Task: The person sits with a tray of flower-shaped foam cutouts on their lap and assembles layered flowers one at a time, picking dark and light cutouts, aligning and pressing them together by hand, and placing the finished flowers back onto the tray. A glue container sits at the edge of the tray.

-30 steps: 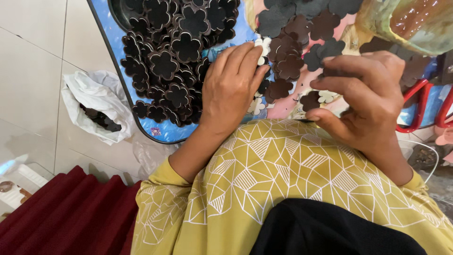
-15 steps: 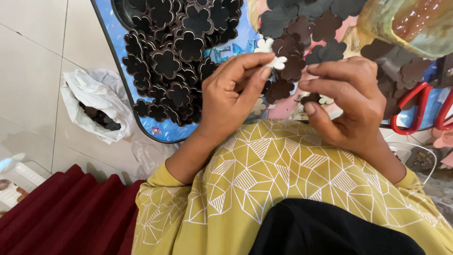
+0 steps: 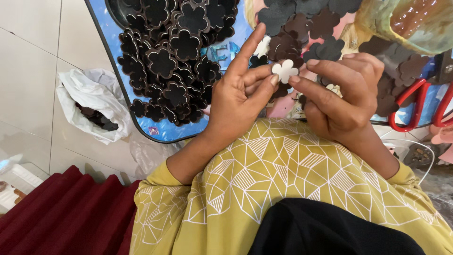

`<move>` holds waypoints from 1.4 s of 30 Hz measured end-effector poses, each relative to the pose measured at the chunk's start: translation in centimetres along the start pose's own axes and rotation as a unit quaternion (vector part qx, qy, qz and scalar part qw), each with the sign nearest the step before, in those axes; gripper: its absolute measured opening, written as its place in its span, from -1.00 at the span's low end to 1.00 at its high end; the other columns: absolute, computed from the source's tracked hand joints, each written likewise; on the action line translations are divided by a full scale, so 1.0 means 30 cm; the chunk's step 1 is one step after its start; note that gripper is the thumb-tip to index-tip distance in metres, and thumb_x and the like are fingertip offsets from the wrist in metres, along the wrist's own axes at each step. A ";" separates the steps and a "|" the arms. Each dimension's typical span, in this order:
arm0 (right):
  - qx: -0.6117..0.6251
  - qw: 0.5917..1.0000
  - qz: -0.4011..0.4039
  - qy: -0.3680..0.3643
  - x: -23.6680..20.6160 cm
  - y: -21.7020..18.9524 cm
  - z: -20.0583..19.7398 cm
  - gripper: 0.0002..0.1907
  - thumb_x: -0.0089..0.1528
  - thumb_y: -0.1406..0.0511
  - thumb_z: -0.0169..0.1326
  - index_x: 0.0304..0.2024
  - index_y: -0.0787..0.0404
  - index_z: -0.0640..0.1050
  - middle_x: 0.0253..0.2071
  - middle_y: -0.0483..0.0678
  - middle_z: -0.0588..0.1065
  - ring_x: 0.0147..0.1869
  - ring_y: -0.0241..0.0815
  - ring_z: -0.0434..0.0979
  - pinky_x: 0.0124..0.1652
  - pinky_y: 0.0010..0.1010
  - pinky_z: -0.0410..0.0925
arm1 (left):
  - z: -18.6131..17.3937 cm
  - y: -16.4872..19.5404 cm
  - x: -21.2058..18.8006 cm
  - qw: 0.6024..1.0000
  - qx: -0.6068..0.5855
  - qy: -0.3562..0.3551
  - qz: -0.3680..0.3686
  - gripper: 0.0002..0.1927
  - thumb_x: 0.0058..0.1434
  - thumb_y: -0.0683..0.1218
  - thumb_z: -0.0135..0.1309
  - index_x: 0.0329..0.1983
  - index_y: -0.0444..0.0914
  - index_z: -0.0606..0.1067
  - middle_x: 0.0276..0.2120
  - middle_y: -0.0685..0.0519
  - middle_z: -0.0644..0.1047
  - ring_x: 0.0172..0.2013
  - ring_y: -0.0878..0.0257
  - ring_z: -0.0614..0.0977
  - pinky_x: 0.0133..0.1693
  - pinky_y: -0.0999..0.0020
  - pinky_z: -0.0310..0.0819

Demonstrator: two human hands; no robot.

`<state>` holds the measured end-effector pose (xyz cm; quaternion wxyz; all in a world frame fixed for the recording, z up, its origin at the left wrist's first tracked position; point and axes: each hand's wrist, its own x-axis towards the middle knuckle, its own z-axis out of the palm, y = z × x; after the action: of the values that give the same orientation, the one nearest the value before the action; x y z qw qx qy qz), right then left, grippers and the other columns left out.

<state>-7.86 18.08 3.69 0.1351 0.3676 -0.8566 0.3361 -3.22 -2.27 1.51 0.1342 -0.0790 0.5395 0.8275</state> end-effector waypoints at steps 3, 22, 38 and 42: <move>-0.031 0.999 -0.015 -0.001 0.000 0.002 0.005 -0.63 -0.01 0.45 0.17 -0.14 0.19 0.73 -0.05 0.05 0.56 -0.16 0.06 0.45 -0.01 -0.08 0.29 | -0.006 -0.013 -0.009 0.999 0.034 0.002 0.000 -0.26 0.55 -0.37 -0.02 0.63 -0.14 -0.06 0.05 -0.14 0.64 -0.11 0.48 0.61 -0.03 0.60 0.58; -0.088 0.994 -0.040 -0.055 -0.002 0.000 0.004 -0.70 0.06 0.35 0.24 -0.13 0.14 0.73 0.01 -0.03 0.51 -0.05 -0.01 0.46 0.09 -0.07 0.27 | -0.009 -0.019 -0.004 0.999 0.029 -0.007 -0.017 -0.27 0.55 -0.35 -0.07 0.63 -0.11 -0.08 0.08 -0.13 0.62 -0.03 0.42 0.64 0.08 0.48 0.64; 0.091 0.992 0.083 -0.001 -0.112 0.052 0.010 -0.47 0.15 0.60 0.34 0.13 0.27 0.50 -0.12 -0.02 0.61 -0.04 -0.03 0.44 0.04 -0.24 0.33 | -0.007 -0.028 0.025 0.991 -0.060 -0.052 -0.111 -0.25 0.46 -0.33 -0.02 0.62 -0.16 0.00 0.02 -0.15 0.65 -0.01 0.31 0.68 0.08 0.45 0.59; 0.093 0.987 0.131 0.030 -0.160 0.059 -0.012 -0.42 0.28 0.60 0.32 0.28 0.29 0.41 -0.16 0.00 0.62 -0.03 -0.11 0.43 0.04 -0.33 0.32 | 0.003 -0.020 0.023 0.911 0.405 0.044 0.061 -0.57 0.43 -0.13 0.19 0.33 -0.15 0.42 -0.09 0.07 0.68 -0.16 0.30 0.74 -0.10 0.44 0.63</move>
<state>-5.83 21.79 0.81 0.0809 0.2532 -0.8576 0.4403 -3.71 -1.86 0.85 0.0799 -0.0207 0.8375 0.5401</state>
